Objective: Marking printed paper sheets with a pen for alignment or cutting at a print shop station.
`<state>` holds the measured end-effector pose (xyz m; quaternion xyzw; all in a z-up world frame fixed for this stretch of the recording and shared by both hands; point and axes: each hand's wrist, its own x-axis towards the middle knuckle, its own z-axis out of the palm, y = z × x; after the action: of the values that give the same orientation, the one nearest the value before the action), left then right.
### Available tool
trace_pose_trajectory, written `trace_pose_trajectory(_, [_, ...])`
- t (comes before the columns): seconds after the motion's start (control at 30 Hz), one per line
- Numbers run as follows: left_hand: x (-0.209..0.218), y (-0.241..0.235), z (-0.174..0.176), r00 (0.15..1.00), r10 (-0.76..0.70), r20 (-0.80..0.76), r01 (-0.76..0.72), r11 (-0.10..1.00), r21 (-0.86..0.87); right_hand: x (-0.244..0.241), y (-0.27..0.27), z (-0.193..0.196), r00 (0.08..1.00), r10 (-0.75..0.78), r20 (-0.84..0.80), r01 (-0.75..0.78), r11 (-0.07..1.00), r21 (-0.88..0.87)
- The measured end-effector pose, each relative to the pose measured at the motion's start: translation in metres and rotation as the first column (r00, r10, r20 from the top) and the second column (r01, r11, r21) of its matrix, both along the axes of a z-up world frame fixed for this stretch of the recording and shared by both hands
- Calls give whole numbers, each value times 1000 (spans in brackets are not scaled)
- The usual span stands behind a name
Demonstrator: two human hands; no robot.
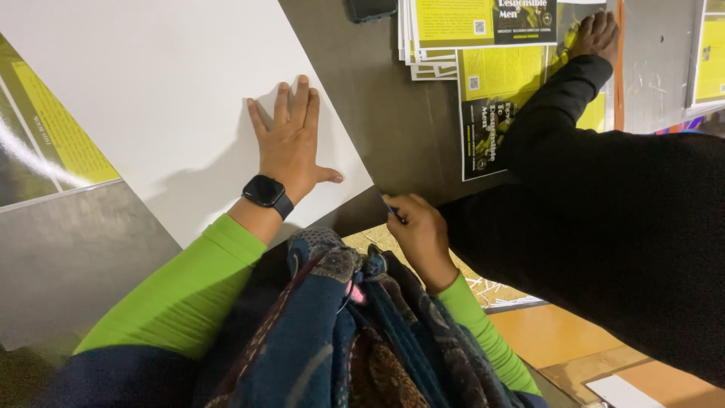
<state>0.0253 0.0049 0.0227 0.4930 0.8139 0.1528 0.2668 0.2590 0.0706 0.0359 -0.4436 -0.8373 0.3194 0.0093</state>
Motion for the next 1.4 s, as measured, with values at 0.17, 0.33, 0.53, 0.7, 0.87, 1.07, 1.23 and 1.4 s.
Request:
trace_pose_trajectory(0.17, [2, -7, -2, 999, -40, -2, 40, 999, -18, 16, -7, 8, 987, -125, -106, 113, 987, -113])
trace_pose_trajectory(0.33, [22, -26, -1, 996, -90, 0, 90, 995, -34, 37, -19, -18, 864, -435, -253, 323, 865, -384])
trace_pose_trajectory(0.53, [60, -57, -1, 989, -131, 64, 134, 990, -46, 60, -44, -72, 885, -439, -156, 288, 780, -556])
trace_pose_trajectory(0.7, [86, -87, -62, 928, -360, -92, 372, 898, 236, 64, -51, -95, 708, -690, -150, 390, 559, -732])
trace_pose_trajectory(0.87, [108, -105, -101, 885, -384, -265, 456, 831, 318, 50, -47, -68, 697, -685, -211, 355, 586, -729])
trace_pose_trajectory(1.07, [136, -116, -111, 793, -195, -578, 527, 695, 489, 49, -44, -77, 739, -636, -220, 271, 580, -768])
trace_pose_trajectory(1.23, [130, -131, -76, 738, -189, -647, 613, 590, 526, 37, -43, -79, 744, -622, -245, 214, 569, -794])
trace_pose_trajectory(1.4, [125, -138, -15, 701, -88, -708, 663, 447, 600, 1, -30, -52, 753, -600, -271, 190, 593, -782])
